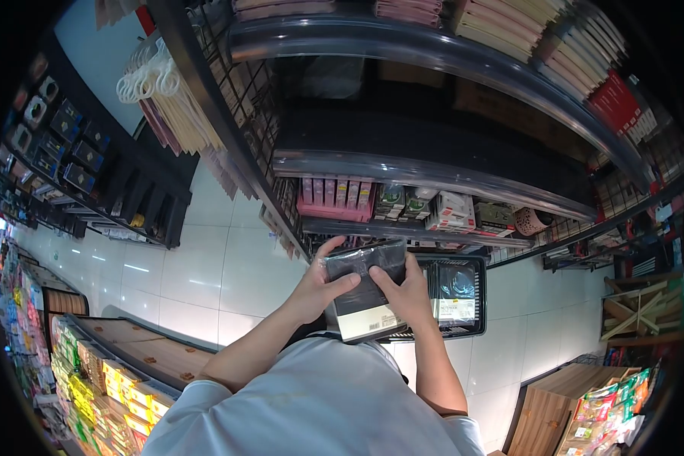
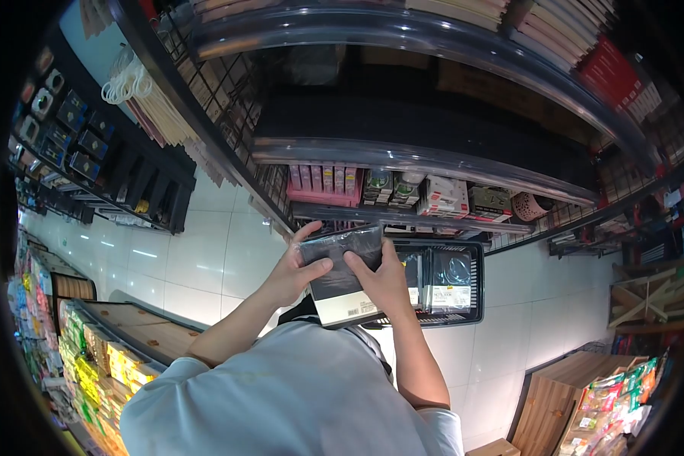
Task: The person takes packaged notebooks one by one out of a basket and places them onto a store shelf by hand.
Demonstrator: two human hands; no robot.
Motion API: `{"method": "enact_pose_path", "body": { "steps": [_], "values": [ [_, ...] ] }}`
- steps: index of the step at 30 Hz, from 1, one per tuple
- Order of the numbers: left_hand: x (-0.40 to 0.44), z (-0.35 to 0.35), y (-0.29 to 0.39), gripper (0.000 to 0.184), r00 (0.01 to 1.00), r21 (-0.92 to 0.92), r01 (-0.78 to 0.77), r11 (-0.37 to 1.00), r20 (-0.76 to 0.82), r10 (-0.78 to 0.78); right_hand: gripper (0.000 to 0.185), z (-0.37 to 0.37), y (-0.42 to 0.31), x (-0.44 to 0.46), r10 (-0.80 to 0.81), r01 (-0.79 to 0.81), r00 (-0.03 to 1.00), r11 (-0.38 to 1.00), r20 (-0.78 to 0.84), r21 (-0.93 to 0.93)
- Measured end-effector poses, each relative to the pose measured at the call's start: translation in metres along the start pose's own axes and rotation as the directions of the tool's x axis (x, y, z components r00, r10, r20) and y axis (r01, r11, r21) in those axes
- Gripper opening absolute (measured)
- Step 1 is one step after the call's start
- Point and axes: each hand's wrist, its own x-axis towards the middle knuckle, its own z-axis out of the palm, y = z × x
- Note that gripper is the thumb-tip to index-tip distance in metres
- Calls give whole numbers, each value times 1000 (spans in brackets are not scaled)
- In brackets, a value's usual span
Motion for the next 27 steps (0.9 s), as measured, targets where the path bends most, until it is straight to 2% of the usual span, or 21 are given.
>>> {"method": "enact_pose_path", "body": {
  "steps": [5, 8, 11, 17, 20, 23, 26, 27],
  "values": [
    [4, 1, -1, 75, 999, 61, -36, 997, -11, 37, 55, 0, 0, 0, -34, 34, 999, 999, -4, -29],
    [5, -3, 0, 75, 999, 111, -32, 993, 28, 29, 48, 0, 11, 3, -96, 96, 995, 995, -4, 30],
    [5, -5, 2, 76, 999, 111, 27, 993, 26, -31, 41, -2, 16, 3, -56, 55, 998, 996, 15, 64],
    [4, -15, 3, 81, 988, 139, 71, 988, 123, -89, 36, -8, 42, 6, -24, 18, 999, 989, 41, 147],
    [5, -21, 1, 80, 968, -53, 131, 990, 221, -116, 37, -13, 43, 7, -12, 1, 998, 990, 69, 144],
    [8, -28, 1, 81, 935, -171, 224, 959, 316, -162, 40, -13, 44, 7, 0, -4, 1000, 985, 22, 174],
    [10, -32, 0, 88, 909, -252, 263, 931, 389, -151, 42, -15, 44, 7, 97, -104, 995, 958, 39, 268],
    [10, -35, -2, 85, 896, -264, 273, 925, 420, -144, 42, -15, 47, 8, 123, -134, 991, 932, 53, 337]
  ]
}}
